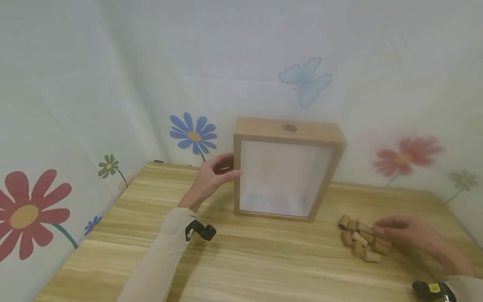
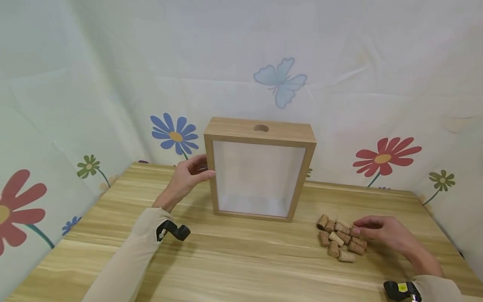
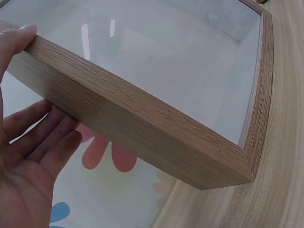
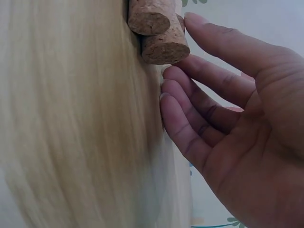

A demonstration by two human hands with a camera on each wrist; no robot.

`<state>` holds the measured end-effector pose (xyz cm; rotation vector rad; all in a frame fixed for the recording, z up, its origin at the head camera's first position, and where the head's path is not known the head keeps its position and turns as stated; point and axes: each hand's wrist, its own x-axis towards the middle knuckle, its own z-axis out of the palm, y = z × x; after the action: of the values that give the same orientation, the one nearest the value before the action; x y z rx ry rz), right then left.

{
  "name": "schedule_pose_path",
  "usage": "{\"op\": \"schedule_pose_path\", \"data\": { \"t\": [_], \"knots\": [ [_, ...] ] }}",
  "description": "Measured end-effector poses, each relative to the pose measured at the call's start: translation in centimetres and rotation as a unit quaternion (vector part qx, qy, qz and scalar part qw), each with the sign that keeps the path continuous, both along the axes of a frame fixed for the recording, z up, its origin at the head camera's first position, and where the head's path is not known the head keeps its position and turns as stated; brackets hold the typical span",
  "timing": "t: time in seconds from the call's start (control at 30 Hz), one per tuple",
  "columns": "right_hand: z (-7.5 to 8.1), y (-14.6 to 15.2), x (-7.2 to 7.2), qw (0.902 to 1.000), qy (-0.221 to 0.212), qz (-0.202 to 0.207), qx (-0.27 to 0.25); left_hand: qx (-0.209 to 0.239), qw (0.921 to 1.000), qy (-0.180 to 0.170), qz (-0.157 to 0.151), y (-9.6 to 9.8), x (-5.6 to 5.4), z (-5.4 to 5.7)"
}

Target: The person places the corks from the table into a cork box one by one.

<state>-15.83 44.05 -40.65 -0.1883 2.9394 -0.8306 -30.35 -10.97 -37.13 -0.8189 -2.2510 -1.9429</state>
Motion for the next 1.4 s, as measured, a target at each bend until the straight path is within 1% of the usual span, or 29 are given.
{"op": "schedule_pose_path", "data": {
  "t": [0.17, 0.37, 0.57, 0.73, 0.83, 0.93, 1.0, 1.17, 1.23, 1.27, 1.4],
  "knots": [
    [-0.1, -0.1, -0.1, 1.0000, 0.000, 0.000, 0.003, 0.000, 1.0000, 0.002, 0.000, -0.1, 0.0, 0.1],
    [-0.6, 0.1, -0.5, 0.9991, 0.026, 0.017, -0.027, -0.003, 1.0000, 0.006, 0.002, -0.2, -0.1, 0.2],
    [-1.0, 0.3, -0.7, 0.9985, 0.025, 0.005, -0.049, -0.007, 0.9999, 0.008, 0.002, -0.3, -0.1, 0.3],
    [-0.8, 0.6, -0.7, 0.9975, 0.044, 0.005, -0.056, -0.001, 1.0000, 0.004, 0.003, -0.3, -0.1, 0.2],
    [-0.1, 0.6, -0.6, 0.9974, 0.041, -0.008, -0.058, 0.005, 1.0000, -0.001, 0.002, -0.1, 0.0, 0.0],
    [1.1, 0.0, -0.4, 0.9971, 0.027, -0.032, -0.064, 0.008, 0.9999, -0.005, -0.002, 0.1, 0.0, -0.1],
    [2.3, -0.7, -0.3, 0.9966, 0.035, -0.043, -0.061, 0.007, 1.0000, -0.004, -0.002, 0.2, 0.0, -0.1],
    [5.4, -2.8, -0.5, 0.9913, 0.099, -0.076, -0.041, 0.002, 1.0000, 0.003, -0.003, 0.4, 0.0, -0.1],
    [6.9, -3.7, -0.6, 0.9878, 0.115, -0.091, -0.053, 0.003, 1.0000, 0.001, -0.003, 0.3, 0.0, -0.1],
    [7.6, -4.2, -0.7, 0.9862, 0.120, -0.092, -0.067, 0.003, 1.0000, 0.000, -0.002, 0.3, 0.0, -0.1],
    [10.3, -6.0, -1.2, 0.9753, 0.179, -0.080, -0.101, 0.002, 1.0000, 0.000, 0.002, 0.1, 0.0, -0.1]
  ]
}}
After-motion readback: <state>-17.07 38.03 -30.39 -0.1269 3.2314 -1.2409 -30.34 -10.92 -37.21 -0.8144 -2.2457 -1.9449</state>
